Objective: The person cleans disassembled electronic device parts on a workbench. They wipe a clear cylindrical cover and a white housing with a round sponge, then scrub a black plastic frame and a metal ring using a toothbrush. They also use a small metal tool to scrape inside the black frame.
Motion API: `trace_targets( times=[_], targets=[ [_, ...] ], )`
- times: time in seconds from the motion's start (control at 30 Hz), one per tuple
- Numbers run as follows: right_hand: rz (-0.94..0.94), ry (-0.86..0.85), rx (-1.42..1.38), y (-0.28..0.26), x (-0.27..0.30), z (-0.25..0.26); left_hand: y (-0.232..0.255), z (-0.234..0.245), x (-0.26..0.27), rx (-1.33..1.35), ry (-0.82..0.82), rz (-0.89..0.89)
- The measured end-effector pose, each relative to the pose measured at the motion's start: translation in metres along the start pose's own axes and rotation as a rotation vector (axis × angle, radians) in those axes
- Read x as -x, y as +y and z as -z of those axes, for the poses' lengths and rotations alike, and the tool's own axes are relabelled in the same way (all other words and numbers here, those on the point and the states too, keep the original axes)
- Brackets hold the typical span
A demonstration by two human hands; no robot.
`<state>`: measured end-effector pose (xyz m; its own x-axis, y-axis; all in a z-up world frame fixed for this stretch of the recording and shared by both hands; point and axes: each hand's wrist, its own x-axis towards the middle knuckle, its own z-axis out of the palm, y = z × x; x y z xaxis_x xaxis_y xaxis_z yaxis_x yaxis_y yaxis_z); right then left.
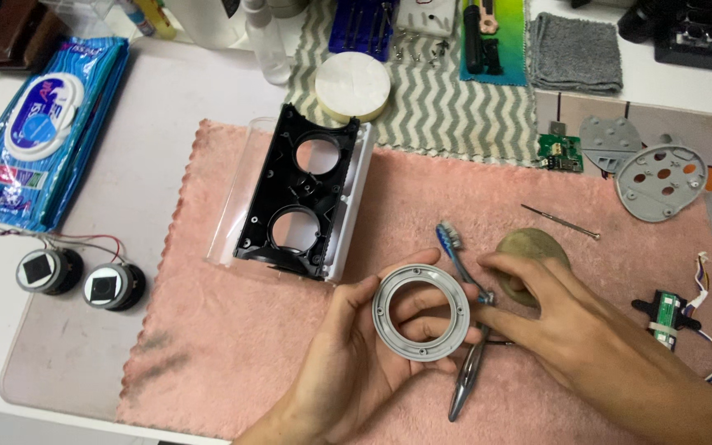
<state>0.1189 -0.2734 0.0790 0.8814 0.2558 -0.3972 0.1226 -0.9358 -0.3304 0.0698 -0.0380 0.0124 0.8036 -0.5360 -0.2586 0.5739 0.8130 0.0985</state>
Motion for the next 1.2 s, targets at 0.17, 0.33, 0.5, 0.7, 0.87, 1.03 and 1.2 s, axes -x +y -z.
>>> trace_targets(
  times=[0.17, 0.33, 0.5, 0.7, 0.87, 1.03, 1.2],
  targets=[
    [-0.3, -0.128, -0.26, 0.059, 0.014, -0.02, 0.0, 0.003, 0.003, 0.017, -0.024, -0.007],
    [0.448, 0.726, -0.204, 0.142, 0.031, -0.041, 0.0, 0.008, 0.005, 0.106, -0.082, 0.066],
    [0.175, 0.783, -0.299, 0.096, 0.068, -0.052, -0.005, 0.014, 0.005, 0.052, -0.121, 0.117],
    [0.152, 0.707, -0.451, 0.022, 0.078, -0.049, -0.014, 0.017, 0.003, -0.217, -0.047, 0.134],
    [0.375, 0.693, -0.266, -0.004, 0.059, -0.036, -0.016, 0.014, 0.003, -0.413, -0.057, 0.207],
    [0.12, 0.568, -0.248, 0.014, 0.073, -0.03, -0.014, 0.009, 0.002, -0.464, -0.056, 0.155],
    [0.272, 0.664, -0.236, 0.002, 0.059, -0.04, -0.002, -0.012, 0.008, -0.567, 0.01, 0.206]
  ],
)
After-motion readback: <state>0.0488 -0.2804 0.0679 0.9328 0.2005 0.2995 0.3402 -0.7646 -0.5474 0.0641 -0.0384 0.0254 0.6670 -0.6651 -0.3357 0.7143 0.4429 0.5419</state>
